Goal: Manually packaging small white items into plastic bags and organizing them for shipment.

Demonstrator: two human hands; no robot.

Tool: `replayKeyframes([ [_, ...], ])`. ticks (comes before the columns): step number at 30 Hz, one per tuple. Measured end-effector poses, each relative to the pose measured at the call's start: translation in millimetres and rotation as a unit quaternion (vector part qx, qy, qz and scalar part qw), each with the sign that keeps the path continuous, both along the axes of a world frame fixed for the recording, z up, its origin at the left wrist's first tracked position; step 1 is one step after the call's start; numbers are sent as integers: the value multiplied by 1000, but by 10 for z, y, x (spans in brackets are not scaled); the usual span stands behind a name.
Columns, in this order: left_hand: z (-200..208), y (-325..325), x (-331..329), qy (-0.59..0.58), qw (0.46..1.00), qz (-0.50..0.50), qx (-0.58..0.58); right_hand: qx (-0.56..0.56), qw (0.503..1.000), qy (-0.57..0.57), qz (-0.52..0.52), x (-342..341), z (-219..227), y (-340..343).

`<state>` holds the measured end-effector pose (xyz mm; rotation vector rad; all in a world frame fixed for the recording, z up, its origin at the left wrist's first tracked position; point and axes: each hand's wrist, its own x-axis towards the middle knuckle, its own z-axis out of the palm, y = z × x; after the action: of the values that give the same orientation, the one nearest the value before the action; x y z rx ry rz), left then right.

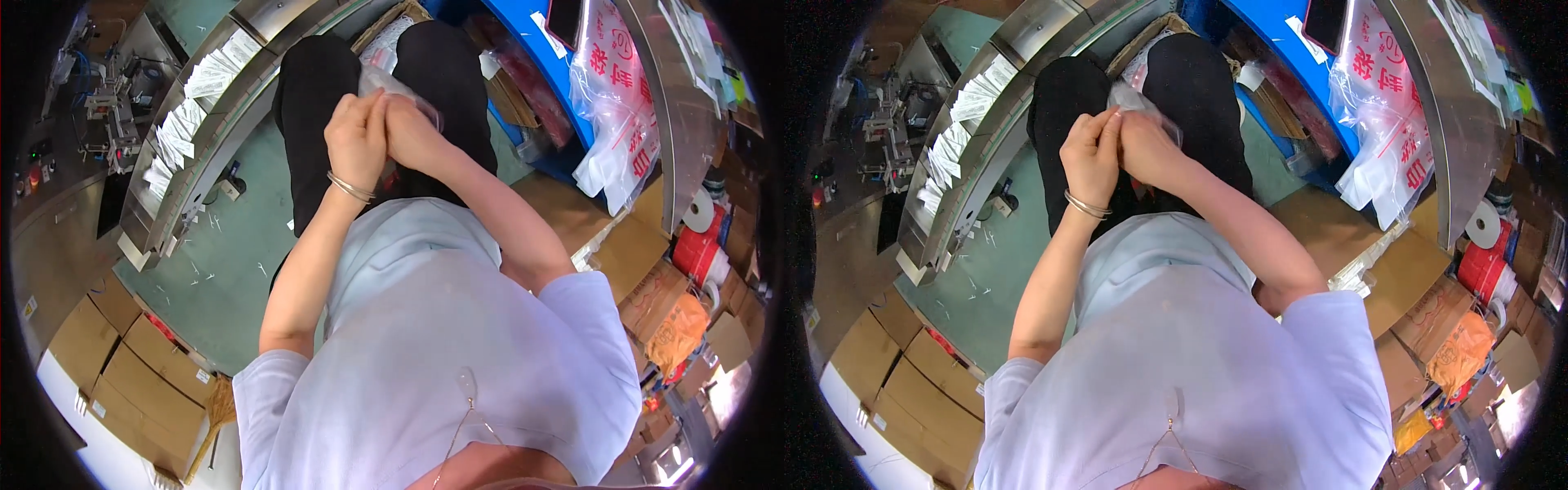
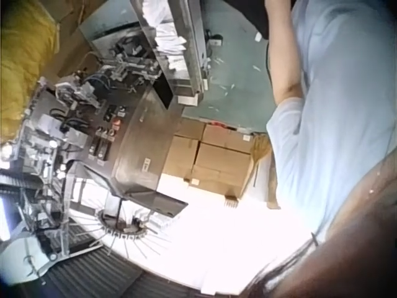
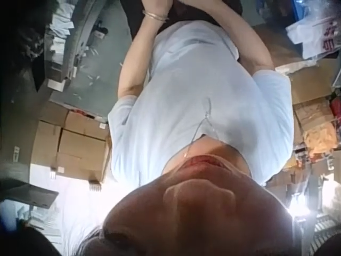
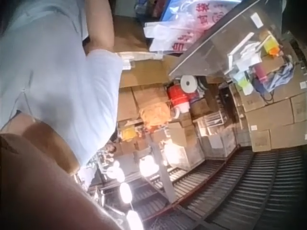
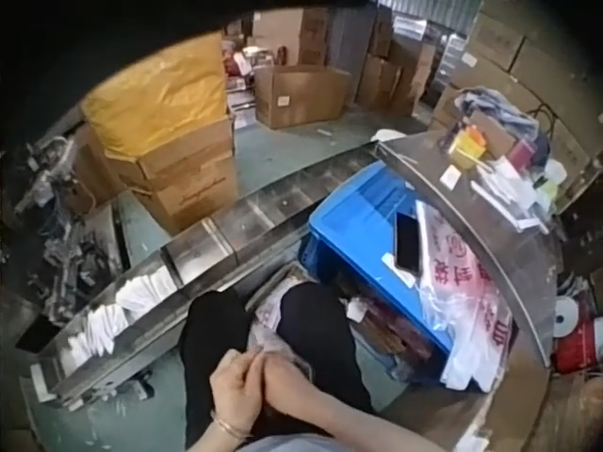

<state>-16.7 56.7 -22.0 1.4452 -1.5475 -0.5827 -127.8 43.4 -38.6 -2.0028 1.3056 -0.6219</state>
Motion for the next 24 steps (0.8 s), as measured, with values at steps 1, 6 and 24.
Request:
replayKeyframes([
  [1,17,21,-15,-1,999,-21,-25,87,994,33,55,25,-84,-36],
  [6,-72,-4,73,61,998,-21,23,109,986,42,122,61,-274,-203],
  [24,-144,-350,240,-35,997,-48,56,57,991,100,65,-56,57,-205],
])
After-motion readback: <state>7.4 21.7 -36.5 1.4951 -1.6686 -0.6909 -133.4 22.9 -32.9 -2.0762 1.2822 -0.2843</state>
